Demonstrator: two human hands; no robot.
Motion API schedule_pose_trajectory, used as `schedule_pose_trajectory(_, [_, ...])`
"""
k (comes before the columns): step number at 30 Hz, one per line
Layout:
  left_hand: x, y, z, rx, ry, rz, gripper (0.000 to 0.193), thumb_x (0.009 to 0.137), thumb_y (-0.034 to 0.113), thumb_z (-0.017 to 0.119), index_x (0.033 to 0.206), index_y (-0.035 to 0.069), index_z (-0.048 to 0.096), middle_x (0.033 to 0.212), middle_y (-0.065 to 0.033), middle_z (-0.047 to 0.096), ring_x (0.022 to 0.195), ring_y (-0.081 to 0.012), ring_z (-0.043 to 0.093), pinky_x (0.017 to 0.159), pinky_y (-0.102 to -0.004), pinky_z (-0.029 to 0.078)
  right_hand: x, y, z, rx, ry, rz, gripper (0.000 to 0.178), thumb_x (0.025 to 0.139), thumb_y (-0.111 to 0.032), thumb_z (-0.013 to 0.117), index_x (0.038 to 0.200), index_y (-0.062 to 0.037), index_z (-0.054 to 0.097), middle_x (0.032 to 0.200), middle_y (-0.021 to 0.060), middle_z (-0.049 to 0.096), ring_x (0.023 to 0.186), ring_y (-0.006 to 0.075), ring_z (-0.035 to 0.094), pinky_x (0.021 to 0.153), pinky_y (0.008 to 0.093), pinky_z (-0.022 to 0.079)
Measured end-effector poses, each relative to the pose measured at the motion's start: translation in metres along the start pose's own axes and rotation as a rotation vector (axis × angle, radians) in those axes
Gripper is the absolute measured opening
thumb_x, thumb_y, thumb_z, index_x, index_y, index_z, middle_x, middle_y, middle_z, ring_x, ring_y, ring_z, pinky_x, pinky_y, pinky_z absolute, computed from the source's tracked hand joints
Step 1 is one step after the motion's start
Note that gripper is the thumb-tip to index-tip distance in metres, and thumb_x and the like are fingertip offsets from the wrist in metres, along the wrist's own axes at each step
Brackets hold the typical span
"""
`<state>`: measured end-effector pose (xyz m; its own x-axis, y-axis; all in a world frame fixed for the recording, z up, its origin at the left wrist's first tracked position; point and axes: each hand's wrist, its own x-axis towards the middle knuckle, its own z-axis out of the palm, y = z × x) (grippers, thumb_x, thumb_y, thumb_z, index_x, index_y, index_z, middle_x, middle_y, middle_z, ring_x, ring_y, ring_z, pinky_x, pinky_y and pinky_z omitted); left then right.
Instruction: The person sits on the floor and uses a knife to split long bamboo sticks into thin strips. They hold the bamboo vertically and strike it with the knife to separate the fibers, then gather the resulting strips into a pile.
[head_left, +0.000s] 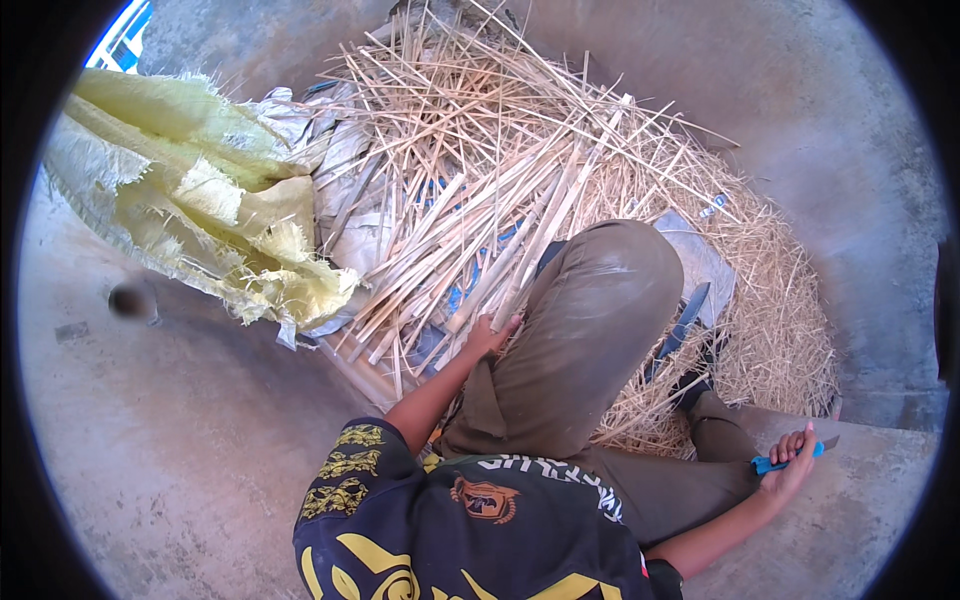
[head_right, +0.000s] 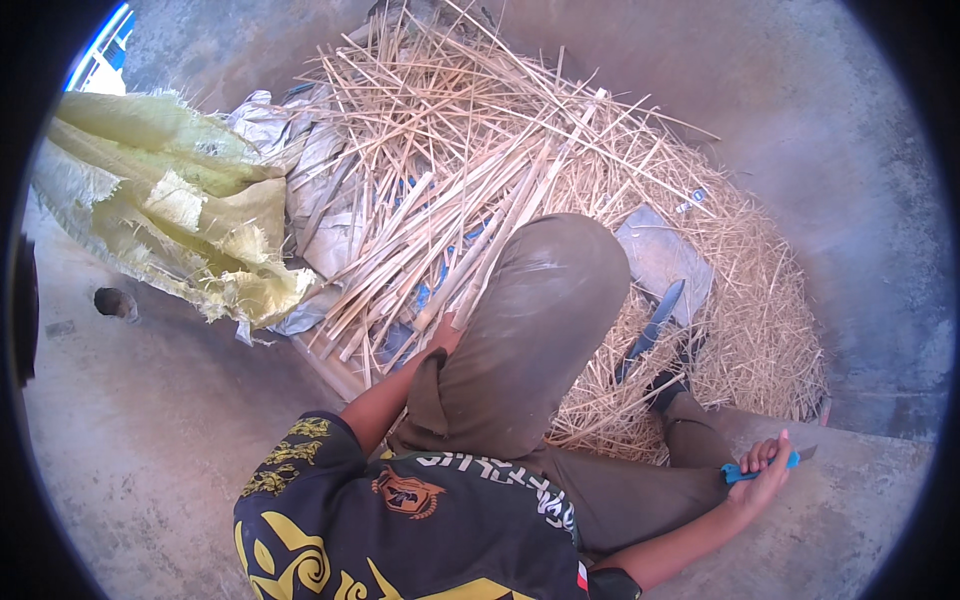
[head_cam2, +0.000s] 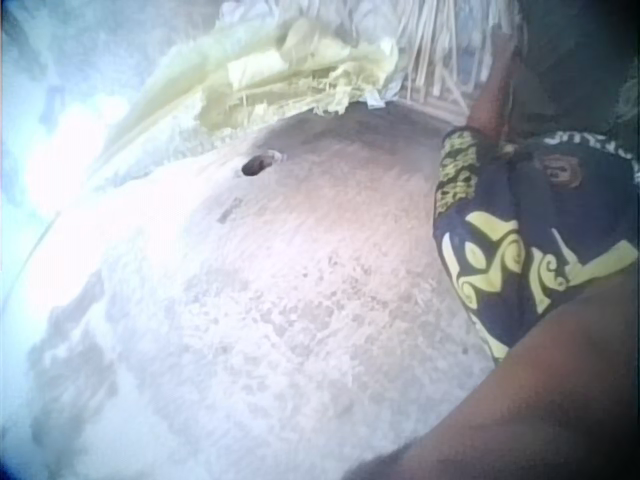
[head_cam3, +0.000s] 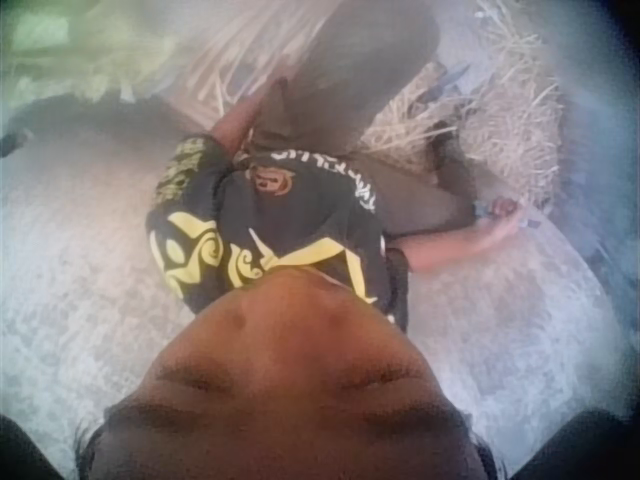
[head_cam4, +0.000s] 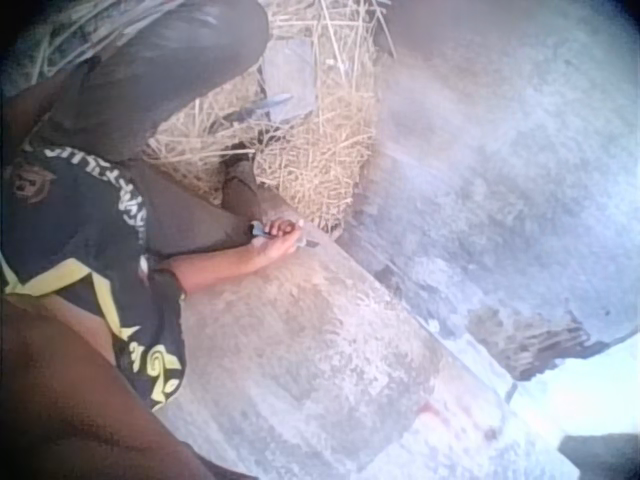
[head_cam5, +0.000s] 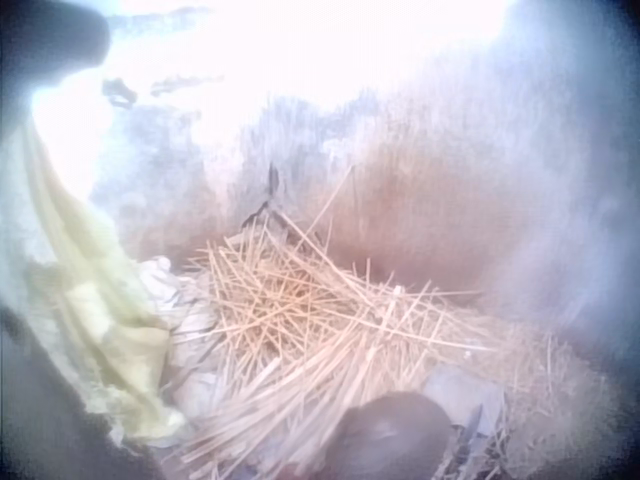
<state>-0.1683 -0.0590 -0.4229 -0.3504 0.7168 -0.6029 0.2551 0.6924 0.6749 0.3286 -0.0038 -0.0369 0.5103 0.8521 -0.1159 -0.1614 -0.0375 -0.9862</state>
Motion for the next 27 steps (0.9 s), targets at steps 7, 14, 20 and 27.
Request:
schedule_pose_trajectory(7, [0.026,-0.019,0.003,-0.476,-0.083,-0.140,0.114,0.086,0.089,0.015,0.138,-0.005,0.054,0.144,-0.0304,0.049,0.138,-0.0385,0.043,0.115,-0.0400,0.029,0.000,-0.002,0.000,-0.008,-0.004,-0.024,0.037,0.101,-0.026,0.059,0.071,-0.0141,0.040,0.056,-0.0043,0.033,0.044,0.0055,0.032,0.038,0.0232,0.027])
schedule_pose_trajectory(14, [-0.020,0.041,-0.031,-0.679,-0.213,-0.137,0.078,0.097,0.070,0.036,0.105,-0.001,0.068,0.081,-0.0090,0.062,0.073,-0.0165,0.060,0.067,-0.0277,0.050,0.000,0.001,-0.001,-0.008,0.000,-0.031,0.038,0.100,-0.027,0.060,0.070,-0.0146,0.039,0.056,-0.0046,0.033,0.045,0.0054,0.031,0.038,0.0230,0.026])
schedule_pose_trajectory(20, [-0.060,0.066,-0.116,-0.964,-0.529,-0.008,0.031,0.101,0.017,0.055,0.125,-0.002,0.055,0.089,-0.0056,0.061,0.073,-0.0143,0.060,0.064,-0.0280,0.054,-0.001,-0.001,0.001,-0.006,0.004,-0.042,0.039,0.098,-0.027,0.062,0.070,-0.0148,0.039,0.057,-0.0047,0.033,0.045,0.0054,0.031,0.039,0.0228,0.026])
schedule_pose_trajectory(27, [-0.136,0.174,-0.227,-1.134,-0.620,0.726,0.055,0.095,0.040,0.060,0.129,-0.002,0.050,0.101,-0.0128,0.059,0.083,-0.0224,0.061,0.078,-0.0375,0.053,-0.003,-0.001,0.005,0.011,0.010,-0.036,0.039,0.097,-0.028,0.064,0.070,-0.0151,0.040,0.057,-0.0052,0.034,0.045,0.0056,0.032,0.039,0.0230,0.026])
